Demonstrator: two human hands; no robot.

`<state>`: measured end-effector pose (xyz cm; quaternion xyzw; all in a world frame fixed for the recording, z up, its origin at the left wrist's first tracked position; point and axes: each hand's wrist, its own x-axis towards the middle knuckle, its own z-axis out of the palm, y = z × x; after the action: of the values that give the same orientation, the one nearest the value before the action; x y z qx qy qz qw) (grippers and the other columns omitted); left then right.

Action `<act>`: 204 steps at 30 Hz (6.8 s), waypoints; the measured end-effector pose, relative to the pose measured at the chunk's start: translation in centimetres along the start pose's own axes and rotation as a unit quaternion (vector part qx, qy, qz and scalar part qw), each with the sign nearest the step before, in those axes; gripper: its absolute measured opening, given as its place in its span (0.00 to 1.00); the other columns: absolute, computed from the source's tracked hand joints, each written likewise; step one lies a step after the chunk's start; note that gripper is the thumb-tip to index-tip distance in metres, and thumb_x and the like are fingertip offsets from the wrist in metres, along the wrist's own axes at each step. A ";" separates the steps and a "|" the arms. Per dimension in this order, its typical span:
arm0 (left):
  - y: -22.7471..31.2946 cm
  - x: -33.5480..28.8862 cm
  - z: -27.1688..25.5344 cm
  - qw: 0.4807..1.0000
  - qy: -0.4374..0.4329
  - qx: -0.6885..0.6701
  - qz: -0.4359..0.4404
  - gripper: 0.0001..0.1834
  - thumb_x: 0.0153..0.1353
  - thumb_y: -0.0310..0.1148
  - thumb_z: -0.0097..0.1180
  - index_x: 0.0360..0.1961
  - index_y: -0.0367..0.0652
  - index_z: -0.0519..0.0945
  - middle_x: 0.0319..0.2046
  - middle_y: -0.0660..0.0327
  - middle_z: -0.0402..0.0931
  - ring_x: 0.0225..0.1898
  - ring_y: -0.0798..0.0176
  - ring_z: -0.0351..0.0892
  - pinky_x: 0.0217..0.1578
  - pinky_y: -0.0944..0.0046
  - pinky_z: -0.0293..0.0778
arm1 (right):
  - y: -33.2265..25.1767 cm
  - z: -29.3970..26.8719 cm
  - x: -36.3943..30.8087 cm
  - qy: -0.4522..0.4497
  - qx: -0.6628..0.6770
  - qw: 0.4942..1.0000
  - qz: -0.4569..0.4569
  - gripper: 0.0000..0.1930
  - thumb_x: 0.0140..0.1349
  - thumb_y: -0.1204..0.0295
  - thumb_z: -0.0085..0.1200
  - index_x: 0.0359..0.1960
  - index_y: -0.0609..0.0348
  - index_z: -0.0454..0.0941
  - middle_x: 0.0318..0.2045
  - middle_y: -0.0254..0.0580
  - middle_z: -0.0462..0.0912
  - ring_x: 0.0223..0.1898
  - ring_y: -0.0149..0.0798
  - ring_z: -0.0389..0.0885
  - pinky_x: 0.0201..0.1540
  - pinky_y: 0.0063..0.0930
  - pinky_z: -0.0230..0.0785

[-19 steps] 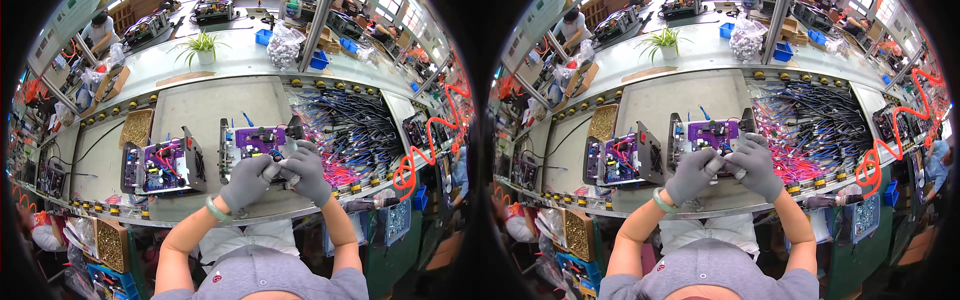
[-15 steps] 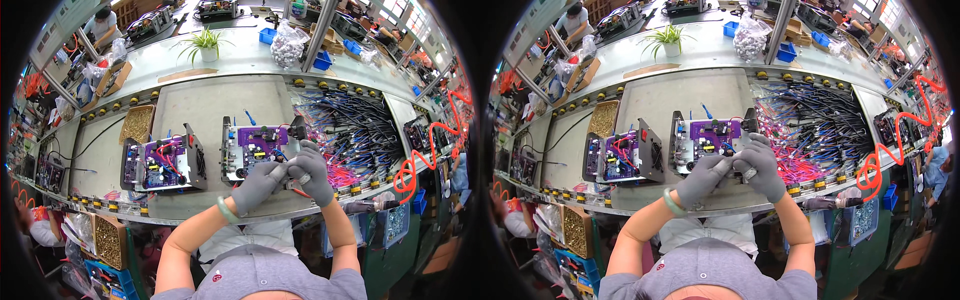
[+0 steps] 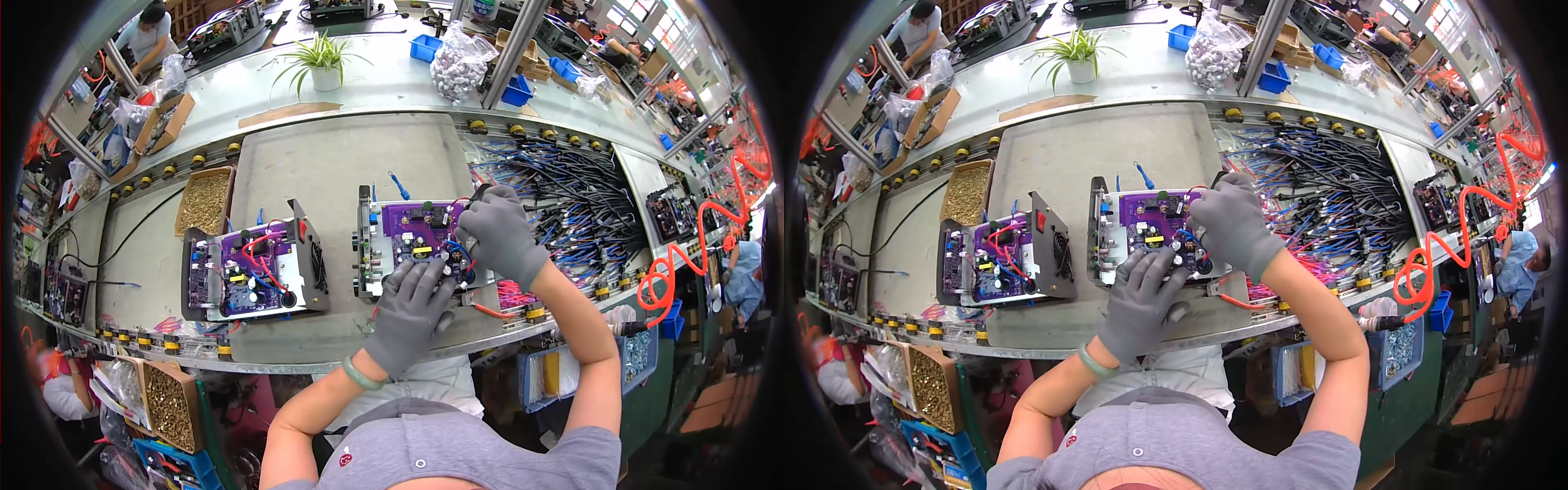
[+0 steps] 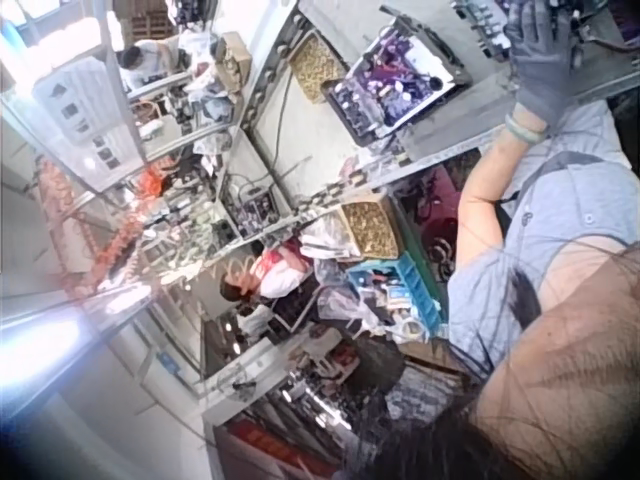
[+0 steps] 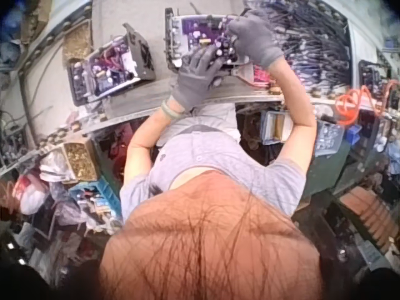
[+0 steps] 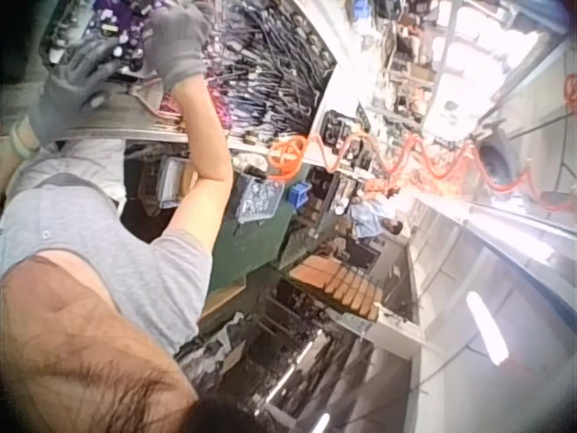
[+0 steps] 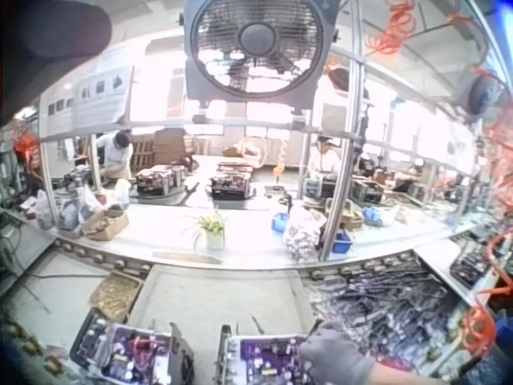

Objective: The person assembles electronic components on a workbench, using a soldering iron to connect wires to circuit boards. They handle various colored wires, small metal parts, and purple circuit boards, occasionally using a screwdriver to secure components. The task involves precise hand movements and tool manipulation within a cluttered workspace.

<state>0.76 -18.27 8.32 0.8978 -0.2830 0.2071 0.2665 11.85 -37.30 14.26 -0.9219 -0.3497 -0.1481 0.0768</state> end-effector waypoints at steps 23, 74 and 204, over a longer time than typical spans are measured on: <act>-2.3 -0.7 1.3 0.999 0.043 -0.009 0.027 0.19 0.53 0.31 0.57 0.48 0.43 0.82 0.55 0.55 0.75 0.54 0.57 0.77 0.61 0.53 0.68 | -0.9 -0.4 0.7 -0.029 0.006 1.000 0.010 0.08 0.50 0.70 0.63 0.20 0.52 0.75 0.20 0.37 0.77 0.28 0.45 0.76 0.49 0.41 0.66; -0.1 -7.0 0.8 0.684 -0.061 -0.601 -0.409 0.19 0.69 0.41 0.52 0.54 0.39 0.75 0.47 0.60 0.79 0.39 0.67 0.78 0.37 0.66 0.75 | -4.5 -0.8 -1.4 0.044 0.107 0.993 -0.033 0.06 0.57 0.68 0.61 0.34 0.55 0.80 0.31 0.39 0.80 0.37 0.46 0.78 0.47 0.42 0.68; -6.1 6.6 -12.6 0.954 -0.115 -0.215 -0.173 0.19 0.61 0.27 0.62 0.54 0.39 0.78 0.40 0.62 0.76 0.36 0.73 0.76 0.37 0.69 0.74 | -10.0 2.6 1.9 0.145 0.550 0.804 0.171 0.10 0.67 0.69 0.55 0.39 0.63 0.83 0.22 0.50 0.79 0.22 0.33 0.75 0.27 0.32 0.68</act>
<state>6.67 -9.16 19.27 0.8721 -0.1895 -0.0125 0.4509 7.10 -27.99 12.82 -0.7378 -0.1940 -0.0473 0.6448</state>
